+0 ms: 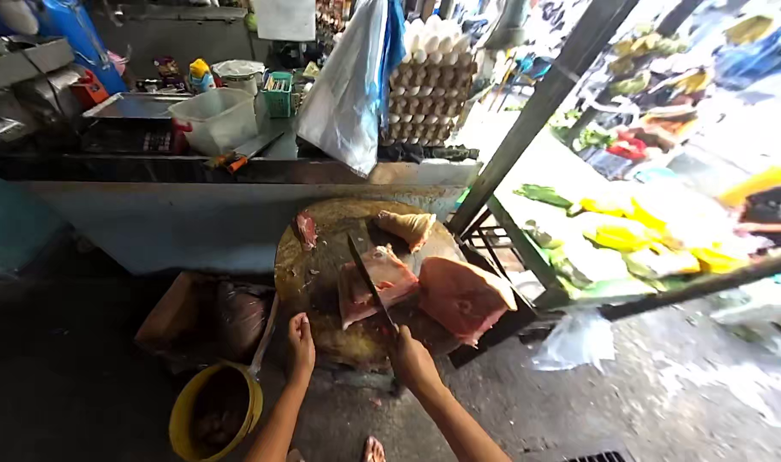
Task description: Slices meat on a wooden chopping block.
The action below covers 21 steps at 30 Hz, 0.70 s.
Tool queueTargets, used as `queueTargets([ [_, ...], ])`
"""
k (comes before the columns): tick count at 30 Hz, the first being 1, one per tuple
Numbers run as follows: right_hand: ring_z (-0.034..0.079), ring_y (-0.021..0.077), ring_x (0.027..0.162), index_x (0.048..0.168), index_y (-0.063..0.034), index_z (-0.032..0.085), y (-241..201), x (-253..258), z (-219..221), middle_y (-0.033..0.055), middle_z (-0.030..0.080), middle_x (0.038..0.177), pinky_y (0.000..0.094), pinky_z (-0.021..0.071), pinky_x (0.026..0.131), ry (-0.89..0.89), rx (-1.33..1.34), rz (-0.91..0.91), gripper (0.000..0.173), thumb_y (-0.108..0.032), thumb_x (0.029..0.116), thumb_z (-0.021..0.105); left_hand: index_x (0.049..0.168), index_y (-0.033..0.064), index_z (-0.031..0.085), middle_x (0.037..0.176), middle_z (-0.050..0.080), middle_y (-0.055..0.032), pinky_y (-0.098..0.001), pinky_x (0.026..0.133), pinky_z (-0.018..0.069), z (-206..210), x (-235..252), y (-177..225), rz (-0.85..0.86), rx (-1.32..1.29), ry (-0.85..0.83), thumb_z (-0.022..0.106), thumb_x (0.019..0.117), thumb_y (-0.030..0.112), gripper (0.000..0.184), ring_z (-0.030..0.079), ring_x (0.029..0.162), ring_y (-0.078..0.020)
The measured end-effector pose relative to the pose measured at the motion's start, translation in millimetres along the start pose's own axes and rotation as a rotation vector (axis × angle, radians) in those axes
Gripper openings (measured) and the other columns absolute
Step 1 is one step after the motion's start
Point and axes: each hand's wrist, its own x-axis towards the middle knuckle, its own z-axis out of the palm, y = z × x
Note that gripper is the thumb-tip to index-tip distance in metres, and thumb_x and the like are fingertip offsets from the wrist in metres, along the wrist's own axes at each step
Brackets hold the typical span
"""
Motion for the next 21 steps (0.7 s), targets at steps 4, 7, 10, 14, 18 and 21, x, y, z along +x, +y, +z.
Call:
queueTargets([
  [4, 0.068, 0.0411, 0.111, 0.139, -0.0016, 0.05, -1.0, 7.8, -28.7, 0.0249, 0.068, 0.116, 0.0596, 0.0523, 0.095, -0.08, -0.012, 0.02, 0.047, -0.035, 0.1059, 0.054, 0.143, -0.0038, 0.053, 0.146, 0.051, -0.027, -0.0453, 0.11, 0.0473, 38.0, 7.4, 41.1, 0.256, 0.122, -0.195, 0.06, 0.1029, 0.018, 0.046, 0.055, 0.132, -0.0357],
  [7, 0.067, 0.0391, 0.112, 0.136, -0.0012, 0.051, -18.3, -6.8, -52.2, 0.0235, 0.067, 0.117, 0.0581, 0.0519, 0.094, -0.15, -0.067, 0.058, 0.045, -0.035, 0.1065, 0.052, 0.133, -0.0031, 0.063, 0.144, 0.054, -0.0258, -0.0433, 0.113, 0.0442, 65.2, 15.7, 50.5, 0.414, 0.271, -0.262, 0.065, 0.098, 0.013, 0.039, 0.054, 0.134, -0.0348],
  [10, 0.067, 0.0385, 0.113, 0.136, -0.0017, 0.051, -21.1, -8.1, -55.7, 0.0228, 0.068, 0.117, 0.0573, 0.0519, 0.095, -0.154, -0.062, 0.081, 0.044, -0.035, 0.1065, 0.052, 0.114, -0.0071, 0.071, 0.128, 0.066, -0.0245, -0.0418, 0.107, 0.0493, 78.6, 16.6, 50.1, 0.491, 0.325, -0.229, 0.063, 0.0968, 0.005, 0.023, 0.064, 0.121, -0.0331],
  [14, 0.07, 0.0415, 0.104, 0.141, -0.0039, 0.047, 32.1, 14.5, 12.7, 0.0241, 0.07, 0.108, 0.0595, 0.0536, 0.091, -0.01, 0.074, 0.024, 0.045, -0.034, 0.108, 0.05, 0.104, -0.0071, 0.074, 0.117, 0.069, -0.0237, -0.04, 0.1, 0.0555, 81.5, 16.8, 26.1, 0.692, 0.256, -0.173, 0.068, 0.0925, 0.002, 0.016, 0.069, 0.11, -0.032],
  [18, 0.071, 0.0415, 0.098, 0.14, -0.006, 0.054, 50.6, 15.2, 22.3, 0.0226, 0.072, 0.103, 0.0609, 0.0537, 0.088, 0.087, 0.16, -0.06, 0.043, -0.028, 0.1037, 0.057, 0.101, -0.0075, 0.074, 0.114, 0.071, -0.024, -0.0427, 0.098, 0.057, 80.8, 14.6, 18.5, 0.779, 0.271, -0.134, 0.067, 0.092, -0.001, 0.013, 0.071, 0.107, -0.0336],
  [21, 0.071, 0.0368, 0.087, 0.135, -0.0027, 0.06, 35.2, -13.6, -27.0, 0.0204, 0.072, 0.096, 0.0579, 0.0558, 0.081, 0.255, 0.243, -0.266, 0.04, -0.023, 0.1007, 0.06, 0.104, -0.0048, 0.075, 0.114, 0.072, -0.0227, -0.0453, 0.097, 0.0568, 78.4, 12.8, 26.4, 0.743, 0.336, -0.145, 0.065, 0.0945, 0.002, 0.016, 0.072, 0.106, -0.034],
])
